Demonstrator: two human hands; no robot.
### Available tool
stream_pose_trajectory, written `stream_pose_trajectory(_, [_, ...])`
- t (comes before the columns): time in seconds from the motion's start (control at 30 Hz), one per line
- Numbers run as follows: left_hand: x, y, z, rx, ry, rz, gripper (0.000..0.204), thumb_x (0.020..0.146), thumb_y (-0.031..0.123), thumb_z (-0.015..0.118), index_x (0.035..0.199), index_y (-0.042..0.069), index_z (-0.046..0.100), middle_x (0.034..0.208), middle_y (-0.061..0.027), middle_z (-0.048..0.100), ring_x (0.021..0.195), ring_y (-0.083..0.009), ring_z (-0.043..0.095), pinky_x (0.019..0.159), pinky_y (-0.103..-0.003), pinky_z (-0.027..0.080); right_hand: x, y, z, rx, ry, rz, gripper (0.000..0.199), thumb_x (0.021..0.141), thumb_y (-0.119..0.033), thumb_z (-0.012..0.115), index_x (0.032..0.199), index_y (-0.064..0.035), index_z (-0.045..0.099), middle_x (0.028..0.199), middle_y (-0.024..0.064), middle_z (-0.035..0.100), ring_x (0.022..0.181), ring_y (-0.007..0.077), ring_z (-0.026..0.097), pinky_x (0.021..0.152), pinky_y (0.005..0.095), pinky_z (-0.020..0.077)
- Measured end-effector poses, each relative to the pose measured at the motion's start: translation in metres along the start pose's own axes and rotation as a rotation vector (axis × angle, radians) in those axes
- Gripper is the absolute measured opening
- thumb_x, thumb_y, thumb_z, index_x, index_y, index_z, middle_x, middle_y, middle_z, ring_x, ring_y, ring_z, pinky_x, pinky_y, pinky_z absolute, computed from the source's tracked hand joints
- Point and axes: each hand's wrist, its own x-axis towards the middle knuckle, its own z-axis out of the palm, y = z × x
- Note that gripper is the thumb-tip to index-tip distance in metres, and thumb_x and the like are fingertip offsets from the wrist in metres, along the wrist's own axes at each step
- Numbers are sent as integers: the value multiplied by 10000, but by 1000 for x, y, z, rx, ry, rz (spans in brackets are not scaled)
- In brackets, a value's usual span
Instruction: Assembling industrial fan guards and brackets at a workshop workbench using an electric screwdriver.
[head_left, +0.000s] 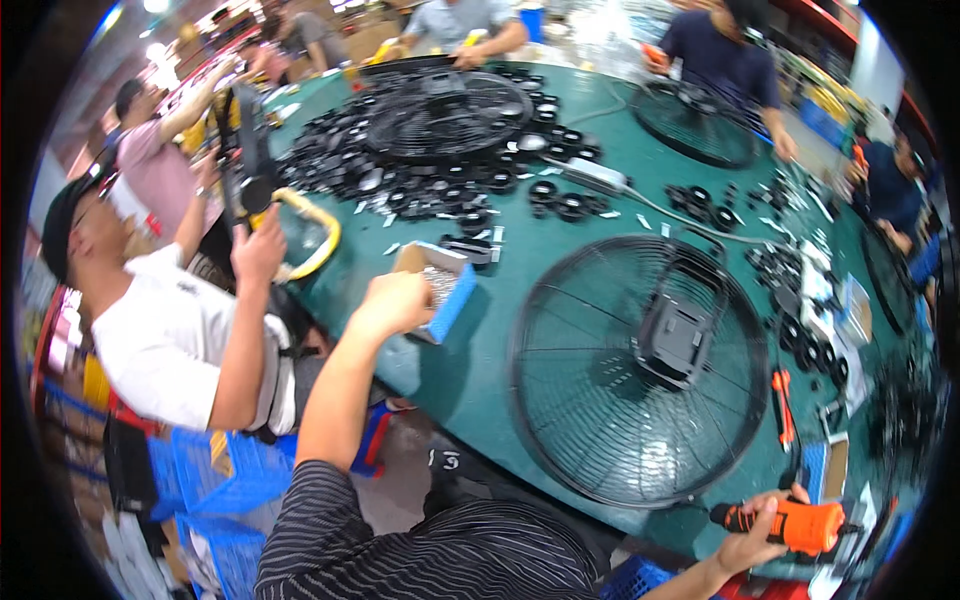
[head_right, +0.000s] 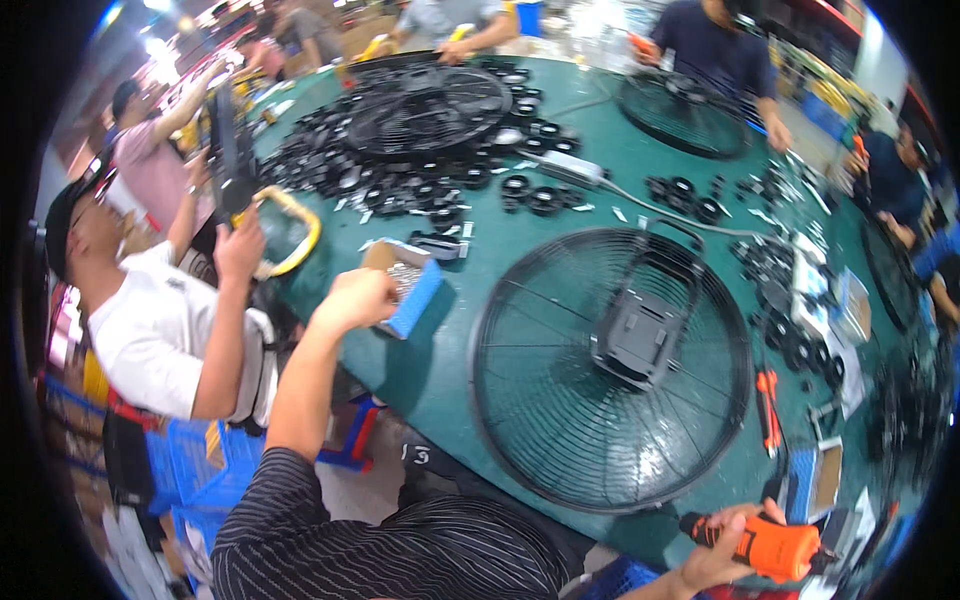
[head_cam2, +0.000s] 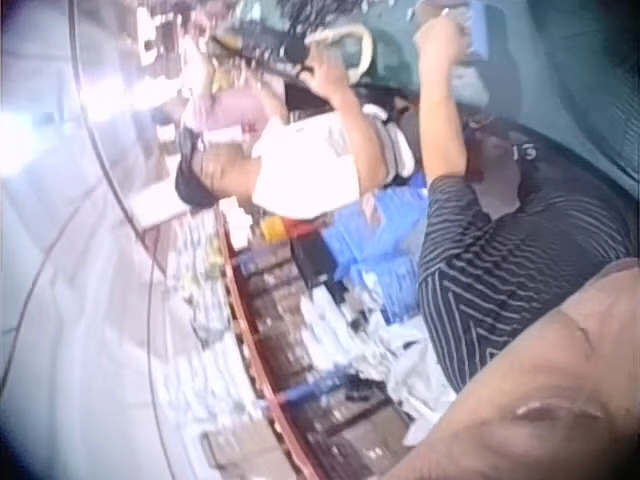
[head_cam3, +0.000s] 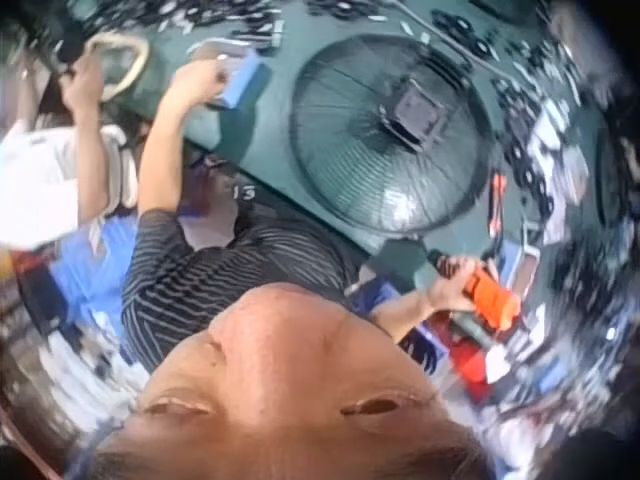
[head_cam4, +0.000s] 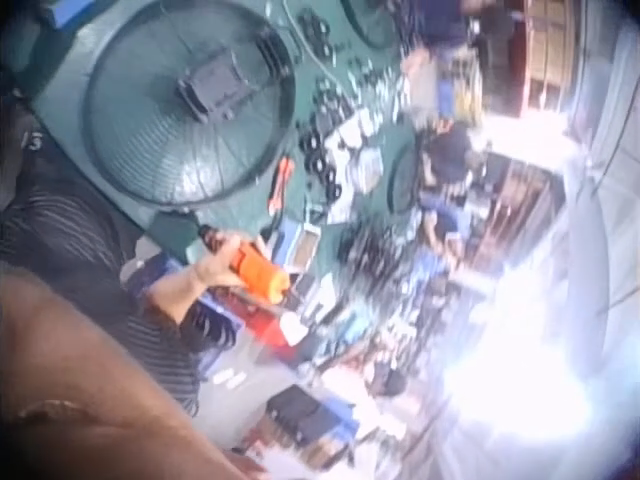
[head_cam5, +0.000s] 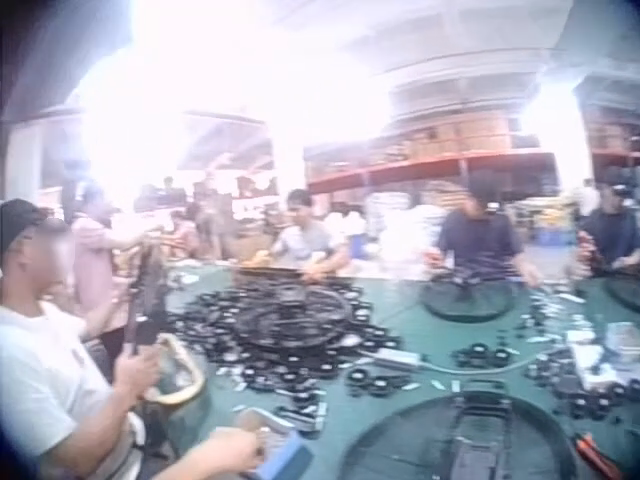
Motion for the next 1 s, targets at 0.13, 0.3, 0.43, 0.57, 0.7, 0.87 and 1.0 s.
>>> stream_pose_trajectory(0.13, [-1,-1,-5,21,-77,-50,164,736,187,688,861,102,749,875,-138,731,874,-314,707,755,-442,552,4,1,2,-19,-99,0,352,926,-42,572,1238,64,447,744,79,498,608,125,480,590,251,417])
stream_pose_trajectory(0.3, [4,-6,0,-55,-59,-67,122,758,156,683,851,115,750,867,-138,728,896,-313,700,761,-443,546,4,-3,5,-49,-111,6,342,928,-41,573,1232,60,456,739,78,496,604,123,481,593,248,418])
stream_pose_trajectory(0.43, [1,-6,-6,-40,-16,-54,100,780,208,690,833,152,754,812,-96,721,829,-306,700,738,-430,546,4,-6,6,-83,-126,6,342,935,-54,569,1237,59,454,750,77,502,619,123,487,606,249,420])
stream_pose_trajectory(0.57, [-9,-11,-1,-51,108,-65,142,811,211,656,875,143,763,837,-111,725,829,-315,699,737,-432,547,8,-4,5,-91,-169,48,351,942,-62,569,1246,63,446,766,78,512,641,127,498,617,249,428])
stream_pose_trajectory(0.7, [-24,-9,5,-268,437,37,192,831,164,657,979,100,761,880,-126,734,822,-286,712,723,-407,552,16,-2,-14,-14,-150,16,370,933,-93,597,1236,38,429,758,60,512,616,112,507,589,241,439])
stream_pose_trajectory(0.87, [-68,45,11,-1628,122,201,169,887,113,723,1029,20,721,895,-46,721,790,-85,640,692,-258,519,21,-64,4,291,-99,-96,263,954,-216,526,1026,33,481,772,83,506,577,187,497,549,305,450])
stream_pose_trajectory(1.0, [-117,116,26,-1490,6,657,121,902,120,709,965,18,691,858,-42,699,771,-108,654,665,-284,515,6,-90,32,724,-131,93,287,938,-236,558,1109,-10,514,777,66,491,604,166,482,564,305,421])
